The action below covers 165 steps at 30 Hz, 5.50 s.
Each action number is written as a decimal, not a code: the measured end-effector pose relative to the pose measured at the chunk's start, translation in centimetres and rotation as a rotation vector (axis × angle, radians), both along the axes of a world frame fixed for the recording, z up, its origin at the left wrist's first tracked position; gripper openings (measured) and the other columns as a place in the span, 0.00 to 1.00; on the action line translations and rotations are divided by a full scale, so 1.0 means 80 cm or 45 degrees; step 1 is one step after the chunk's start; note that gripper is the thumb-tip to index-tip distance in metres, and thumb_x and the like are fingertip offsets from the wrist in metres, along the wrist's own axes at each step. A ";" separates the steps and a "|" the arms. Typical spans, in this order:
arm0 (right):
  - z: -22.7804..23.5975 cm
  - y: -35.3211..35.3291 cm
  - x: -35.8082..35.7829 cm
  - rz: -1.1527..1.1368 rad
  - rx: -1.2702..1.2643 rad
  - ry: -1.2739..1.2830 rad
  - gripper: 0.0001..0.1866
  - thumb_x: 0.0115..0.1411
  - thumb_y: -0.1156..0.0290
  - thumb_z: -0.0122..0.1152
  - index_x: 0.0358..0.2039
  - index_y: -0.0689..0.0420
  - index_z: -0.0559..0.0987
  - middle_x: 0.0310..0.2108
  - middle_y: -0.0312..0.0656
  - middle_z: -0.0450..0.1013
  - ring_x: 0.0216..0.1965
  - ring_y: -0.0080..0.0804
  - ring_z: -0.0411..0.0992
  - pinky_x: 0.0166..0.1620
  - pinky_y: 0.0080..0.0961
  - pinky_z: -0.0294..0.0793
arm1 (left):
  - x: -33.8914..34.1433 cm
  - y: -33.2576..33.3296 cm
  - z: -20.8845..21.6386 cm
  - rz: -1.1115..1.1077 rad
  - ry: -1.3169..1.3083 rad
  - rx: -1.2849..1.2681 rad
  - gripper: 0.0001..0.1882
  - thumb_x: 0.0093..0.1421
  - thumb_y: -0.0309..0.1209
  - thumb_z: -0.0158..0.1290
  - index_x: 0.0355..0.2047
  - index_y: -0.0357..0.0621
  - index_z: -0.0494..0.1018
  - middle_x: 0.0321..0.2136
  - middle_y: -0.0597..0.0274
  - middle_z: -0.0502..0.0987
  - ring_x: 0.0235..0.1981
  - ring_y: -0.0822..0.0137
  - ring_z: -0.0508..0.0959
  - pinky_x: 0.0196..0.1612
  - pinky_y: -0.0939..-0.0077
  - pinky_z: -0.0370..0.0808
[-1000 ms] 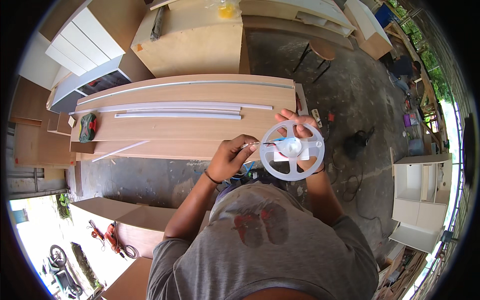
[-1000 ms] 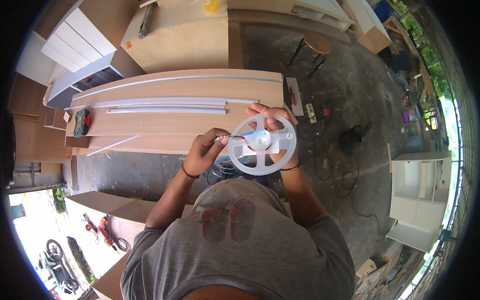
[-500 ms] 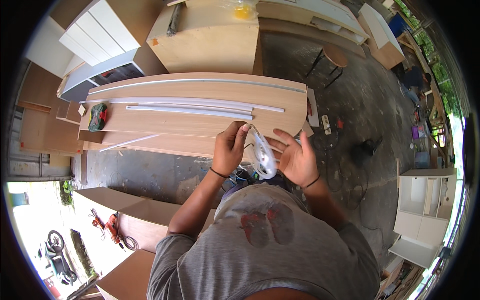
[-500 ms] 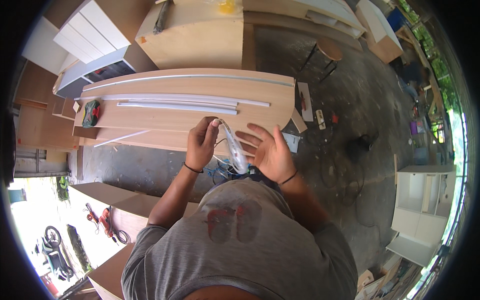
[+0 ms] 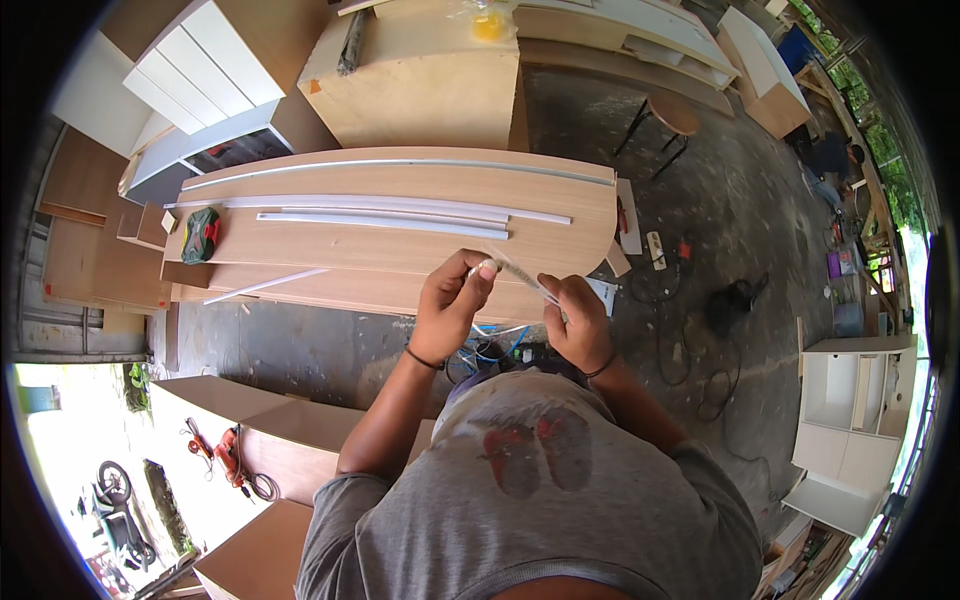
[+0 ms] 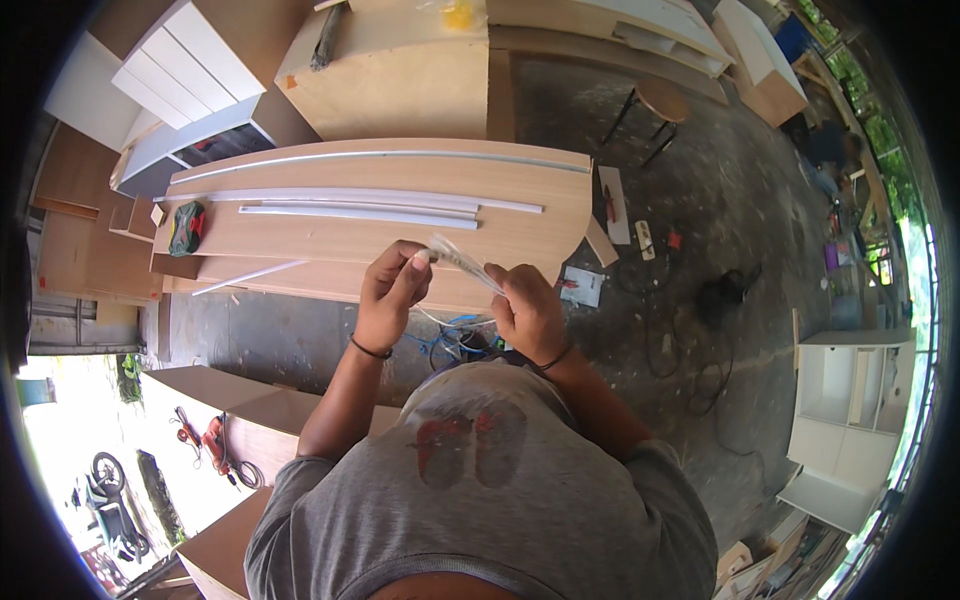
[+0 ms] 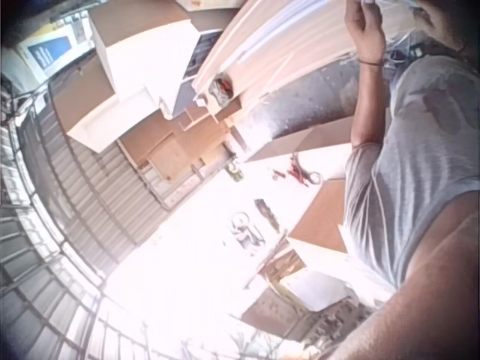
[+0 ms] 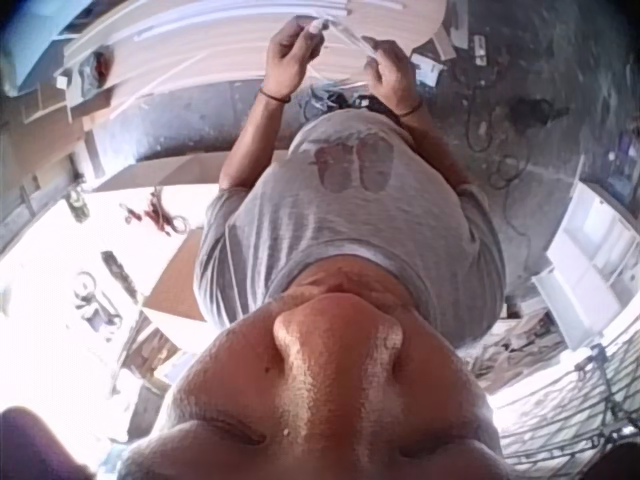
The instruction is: The person measures a length of LED strip against a wooden furniture piece, cuts it with scissors, and then attaches wires to the end of the strip by hand.
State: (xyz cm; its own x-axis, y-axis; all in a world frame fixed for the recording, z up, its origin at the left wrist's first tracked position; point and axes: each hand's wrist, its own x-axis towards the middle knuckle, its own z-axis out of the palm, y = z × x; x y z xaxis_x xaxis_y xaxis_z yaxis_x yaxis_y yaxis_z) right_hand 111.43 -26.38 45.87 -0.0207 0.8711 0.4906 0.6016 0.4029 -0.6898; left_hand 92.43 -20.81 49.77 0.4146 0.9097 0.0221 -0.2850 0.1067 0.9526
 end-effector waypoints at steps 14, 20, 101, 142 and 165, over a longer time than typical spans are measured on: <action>0.006 0.014 -0.007 -0.050 -0.111 -0.504 0.20 0.40 0.75 0.60 0.38 0.56 0.75 0.29 0.41 0.70 0.30 0.39 0.69 0.32 0.36 0.66 | 0.000 -0.030 0.016 -0.319 0.251 0.437 0.02 0.55 0.22 0.51 0.29 0.36 0.73 0.23 0.57 0.74 0.22 0.69 0.72 0.27 0.76 0.68; -0.003 0.000 0.006 0.119 0.113 0.259 0.13 0.47 0.79 0.64 0.34 0.63 0.73 0.29 0.45 0.71 0.31 0.37 0.70 0.34 0.26 0.69 | -0.050 0.001 0.011 0.042 -0.162 -0.088 0.10 0.64 0.35 0.43 0.27 0.44 0.66 0.29 0.59 0.76 0.22 0.74 0.69 0.27 0.81 0.65; -0.237 0.285 0.388 0.008 -0.821 -0.113 0.08 0.54 0.66 0.54 0.27 0.56 0.79 0.27 0.49 0.74 0.31 0.50 0.73 0.34 0.37 0.72 | 0.292 0.315 -0.227 0.012 1.887 0.007 0.11 0.50 0.43 0.57 0.28 0.51 0.78 0.30 0.61 0.79 0.35 0.59 0.78 0.39 0.66 0.74; -0.239 0.288 0.293 -0.169 -0.503 -0.876 0.11 0.49 0.68 0.53 0.32 0.46 0.81 0.36 0.33 0.71 0.46 0.34 0.63 0.43 0.45 0.61 | 0.253 0.358 -0.281 -0.350 1.754 0.341 0.15 0.44 0.41 0.61 0.23 0.42 0.76 0.27 0.53 0.78 0.30 0.57 0.77 0.37 0.67 0.73; -0.236 0.264 0.290 -0.201 -0.449 -0.714 0.13 0.47 0.69 0.53 0.34 0.51 0.79 0.39 0.33 0.70 0.48 0.34 0.62 0.44 0.44 0.61 | 0.243 0.302 -0.279 -0.126 1.795 0.994 0.12 0.50 0.25 0.51 0.34 0.53 0.78 0.37 0.62 0.68 0.43 0.60 0.67 0.43 0.60 0.66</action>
State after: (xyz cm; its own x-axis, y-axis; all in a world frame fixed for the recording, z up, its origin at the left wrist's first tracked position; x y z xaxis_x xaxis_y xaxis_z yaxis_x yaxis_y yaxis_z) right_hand 134.61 -5.24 26.96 -0.0486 0.9905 0.1290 0.9397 0.0891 -0.3303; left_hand 111.88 3.34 27.44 0.5580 0.8297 0.0134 0.7982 -0.5411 0.2647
